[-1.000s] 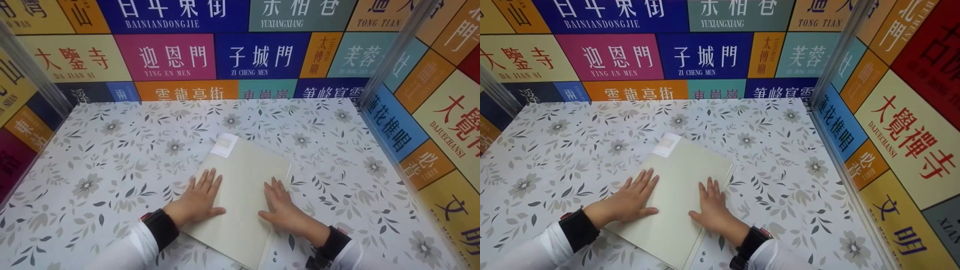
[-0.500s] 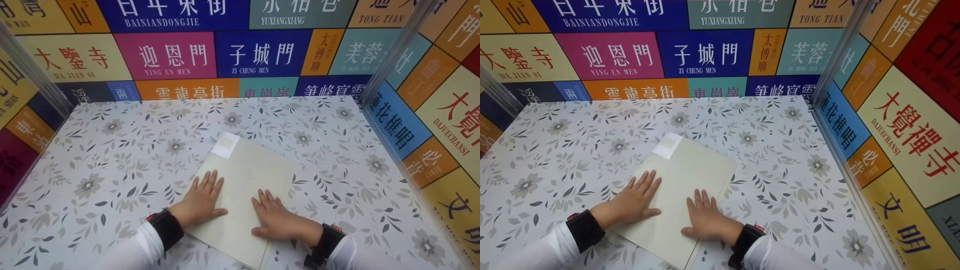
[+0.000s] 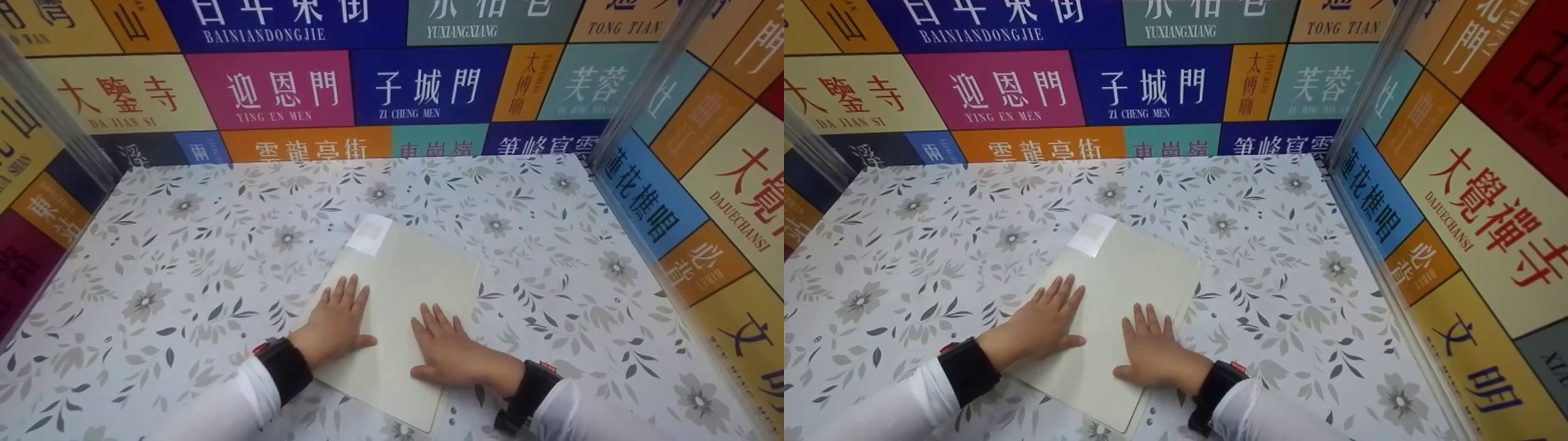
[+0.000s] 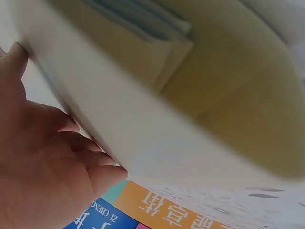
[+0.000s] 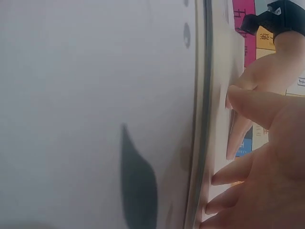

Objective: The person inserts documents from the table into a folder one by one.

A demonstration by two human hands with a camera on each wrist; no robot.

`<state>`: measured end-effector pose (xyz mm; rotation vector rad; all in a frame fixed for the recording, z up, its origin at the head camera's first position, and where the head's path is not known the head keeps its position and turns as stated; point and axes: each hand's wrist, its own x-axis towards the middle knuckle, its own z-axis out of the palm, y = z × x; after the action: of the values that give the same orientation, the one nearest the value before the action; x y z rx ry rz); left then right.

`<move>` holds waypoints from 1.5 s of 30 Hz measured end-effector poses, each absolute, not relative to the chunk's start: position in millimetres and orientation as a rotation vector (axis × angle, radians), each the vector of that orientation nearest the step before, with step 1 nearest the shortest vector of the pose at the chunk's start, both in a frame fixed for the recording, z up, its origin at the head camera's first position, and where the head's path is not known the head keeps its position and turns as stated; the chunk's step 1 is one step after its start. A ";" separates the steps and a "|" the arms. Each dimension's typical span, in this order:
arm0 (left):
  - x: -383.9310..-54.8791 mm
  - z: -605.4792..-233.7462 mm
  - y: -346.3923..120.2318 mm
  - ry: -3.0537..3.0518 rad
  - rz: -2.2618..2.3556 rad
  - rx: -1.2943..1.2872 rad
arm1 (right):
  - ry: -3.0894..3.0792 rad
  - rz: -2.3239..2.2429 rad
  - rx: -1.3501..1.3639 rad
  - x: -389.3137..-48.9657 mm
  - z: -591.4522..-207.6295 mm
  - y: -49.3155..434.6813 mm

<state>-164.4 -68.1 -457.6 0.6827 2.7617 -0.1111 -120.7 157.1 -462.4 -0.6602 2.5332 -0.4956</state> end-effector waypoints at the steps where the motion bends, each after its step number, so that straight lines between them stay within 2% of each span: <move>1: -164.7 -458.0 -66.8 2.769 -0.113 0.677 | 2.531 -0.488 -0.658 -120.5 -461.7 155.8; 14: -175.9 -454.5 -46.5 2.751 -0.057 0.530 | 2.569 -0.361 -0.555 -120.9 -460.1 141.1; 20: -194.2 -446.4 -41.3 2.647 0.152 0.495 | 2.546 -0.266 -0.587 -155.1 -461.4 158.1; 25: -201.9 -436.5 -57.4 2.482 0.180 0.647 | 2.516 -0.220 -0.636 -183.1 -461.1 176.9; 33: -183.2 -432.9 -60.6 2.517 0.149 0.723 | 2.519 -0.230 -0.648 -201.3 -462.6 188.5; 45: -210.8 -444.6 -54.9 2.561 0.256 0.720 | 2.521 -0.288 -0.560 -238.2 -456.5 185.1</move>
<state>-210.8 -54.9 -444.6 0.7202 2.5607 0.2556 -238.2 185.1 -456.5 -0.5604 2.5213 -0.2882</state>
